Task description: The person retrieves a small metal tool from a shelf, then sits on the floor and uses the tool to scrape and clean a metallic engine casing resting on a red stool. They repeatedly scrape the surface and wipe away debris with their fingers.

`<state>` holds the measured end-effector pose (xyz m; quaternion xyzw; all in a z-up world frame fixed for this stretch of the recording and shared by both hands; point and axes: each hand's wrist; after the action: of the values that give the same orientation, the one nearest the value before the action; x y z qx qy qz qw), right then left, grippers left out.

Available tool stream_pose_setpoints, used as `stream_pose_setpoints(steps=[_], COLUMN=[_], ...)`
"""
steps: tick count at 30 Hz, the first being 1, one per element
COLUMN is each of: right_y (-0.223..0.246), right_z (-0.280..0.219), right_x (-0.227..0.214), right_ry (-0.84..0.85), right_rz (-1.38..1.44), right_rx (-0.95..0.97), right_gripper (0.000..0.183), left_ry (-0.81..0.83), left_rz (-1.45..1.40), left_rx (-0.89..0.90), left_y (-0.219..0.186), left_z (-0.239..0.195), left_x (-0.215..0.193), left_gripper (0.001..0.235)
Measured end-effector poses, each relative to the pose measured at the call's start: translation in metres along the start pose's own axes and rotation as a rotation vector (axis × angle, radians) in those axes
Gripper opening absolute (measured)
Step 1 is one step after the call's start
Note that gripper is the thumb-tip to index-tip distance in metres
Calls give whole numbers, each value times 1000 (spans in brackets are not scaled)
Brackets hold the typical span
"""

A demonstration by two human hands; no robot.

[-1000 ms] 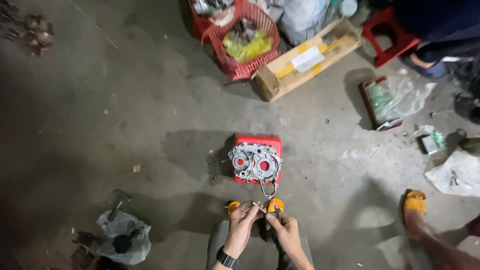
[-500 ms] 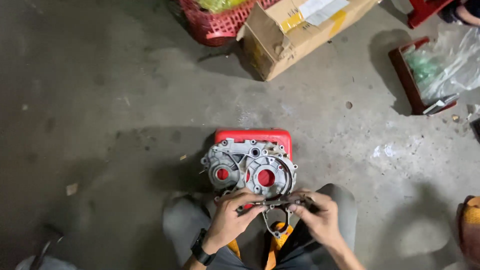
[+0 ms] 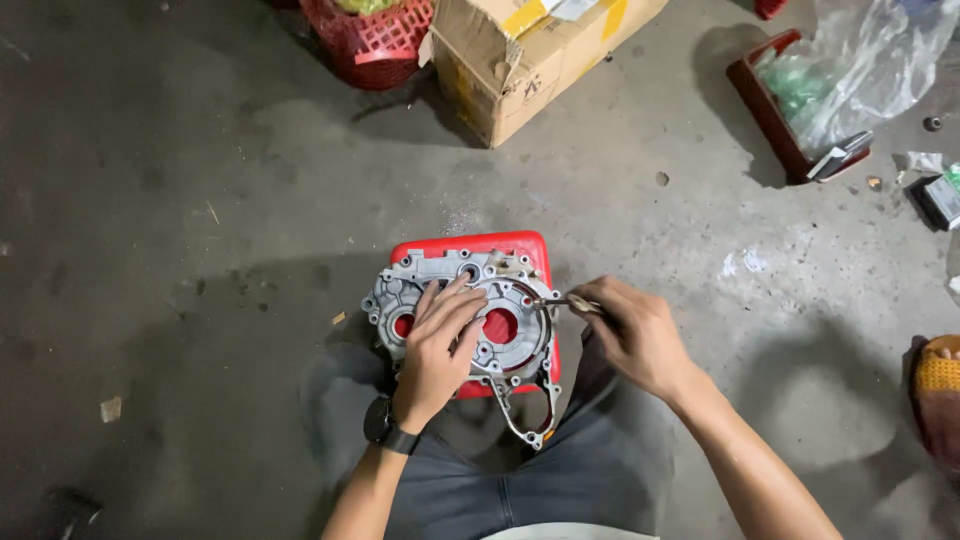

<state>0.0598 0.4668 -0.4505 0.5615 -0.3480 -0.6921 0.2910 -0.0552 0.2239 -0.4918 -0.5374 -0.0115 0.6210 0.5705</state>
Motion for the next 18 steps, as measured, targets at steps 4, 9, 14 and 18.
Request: stream_pose_setpoints(steps=[4,9,14,18], right_y=[-9,-15,-22,-18], right_z=[11,15,15,17], right_x=[16,25,31,29], right_ry=[41,76,85,109], right_rz=[-19,-70,-105,-126], right_rx=[-63,-69,-94,-106], right_gripper=[24,25,23,25], left_ry=[14,78,147,177], left_rz=[-50,-102,-257,-238], left_rx=[-3,-59,-180,-123], left_y=[0,-2,0,7], left_z=[3,10,16,18], left_x=[16,31,48,59], left_gripper=[17,17,20,21])
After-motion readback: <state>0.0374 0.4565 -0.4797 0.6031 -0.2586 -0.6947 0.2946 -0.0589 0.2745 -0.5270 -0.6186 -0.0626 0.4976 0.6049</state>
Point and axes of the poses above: each hand's wrist, its own z-axis towards the middle knuckle, its own x-axis out of the palm, y = z × x, and after that the axes turned 9 degrees about z, right-handed
